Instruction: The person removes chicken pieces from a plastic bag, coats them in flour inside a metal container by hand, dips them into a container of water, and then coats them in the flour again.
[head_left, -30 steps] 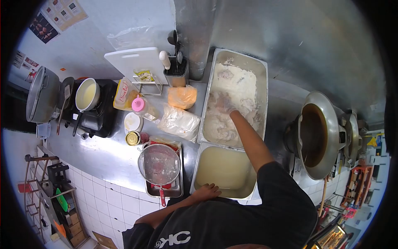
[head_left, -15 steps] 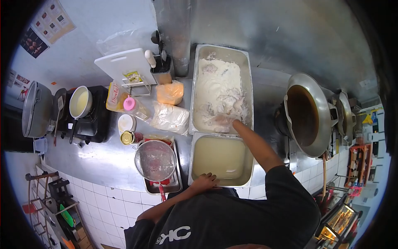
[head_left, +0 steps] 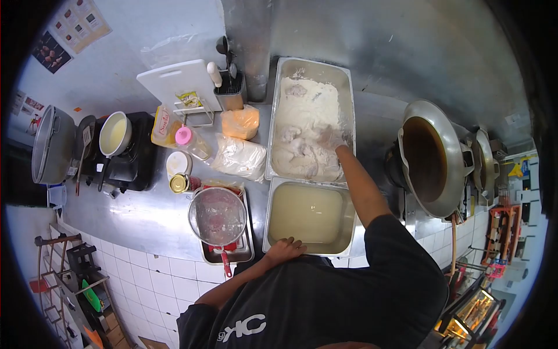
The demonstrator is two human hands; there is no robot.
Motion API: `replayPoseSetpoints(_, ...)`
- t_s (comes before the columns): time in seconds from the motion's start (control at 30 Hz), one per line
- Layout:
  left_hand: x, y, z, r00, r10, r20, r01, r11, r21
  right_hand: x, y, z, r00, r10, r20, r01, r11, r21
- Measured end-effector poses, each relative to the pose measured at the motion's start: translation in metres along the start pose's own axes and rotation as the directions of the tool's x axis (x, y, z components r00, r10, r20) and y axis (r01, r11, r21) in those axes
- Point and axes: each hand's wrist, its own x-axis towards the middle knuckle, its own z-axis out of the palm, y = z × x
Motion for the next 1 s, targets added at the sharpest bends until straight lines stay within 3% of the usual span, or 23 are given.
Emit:
replayPoseSetpoints(0.1, -0.005, 0.008, -0.003, 0.998, -0.036, -0.045, 0.037, 0.999, 0.037, -0.037, -0.019, -0.003, 0.987, -0.086, 0.137, 0.08, 0.996, 0.05)
replayPoseSetpoints(0.2, -0.005, 0.007, -0.005, 0.994, -0.086, -0.071, 0.092, 0.992, 0.091, -0.076, -0.04, -0.017, 0.98, -0.085, 0.177, 0.057, 0.986, 0.157)
replayPoseSetpoints(0.3, -0.006, 0.009, -0.003, 0.988, -0.035, -0.149, 0.052, 0.992, 0.113, -0.087, -0.049, -0.023, 0.975, -0.066, 0.21, 0.023, 0.979, 0.204)
replayPoseSetpoints(0.47, -0.002, 0.013, -0.018, 0.988, -0.056, -0.146, 0.056, 0.998, -0.005, -0.077, -0.039, -0.031, 0.974, -0.032, 0.225, -0.026, 0.969, 0.248)
replayPoseSetpoints(0.63, -0.002, 0.014, -0.018, 0.993, -0.05, -0.106, 0.052, 0.998, 0.021, -0.08, -0.021, -0.048, 0.979, 0.052, 0.197, -0.11, 0.949, 0.296)
replayPoseSetpoints(0.77, -0.001, 0.009, -0.017, 0.997, -0.05, -0.063, 0.051, 0.999, 0.019, -0.101, -0.032, -0.032, 0.95, -0.047, 0.31, -0.09, 0.905, 0.415)
replayPoseSetpoints(0.87, 0.001, 0.009, -0.021, 0.995, -0.056, -0.083, 0.057, 0.998, 0.012, -0.099, -0.064, -0.022, 0.901, -0.118, 0.418, -0.19, 0.759, 0.622)
replayPoseSetpoints(0.9, 0.0, 0.009, -0.02, 0.997, -0.054, -0.062, 0.054, 0.998, -0.015, -0.096, -0.074, -0.019, 0.881, -0.121, 0.457, -0.282, 0.642, 0.713)
replayPoseSetpoints(1.0, -0.001, 0.007, -0.016, 0.998, -0.048, -0.04, 0.047, 0.998, -0.031, -0.086, -0.11, -0.019, 0.819, -0.072, 0.569, -0.571, 0.006, 0.821)
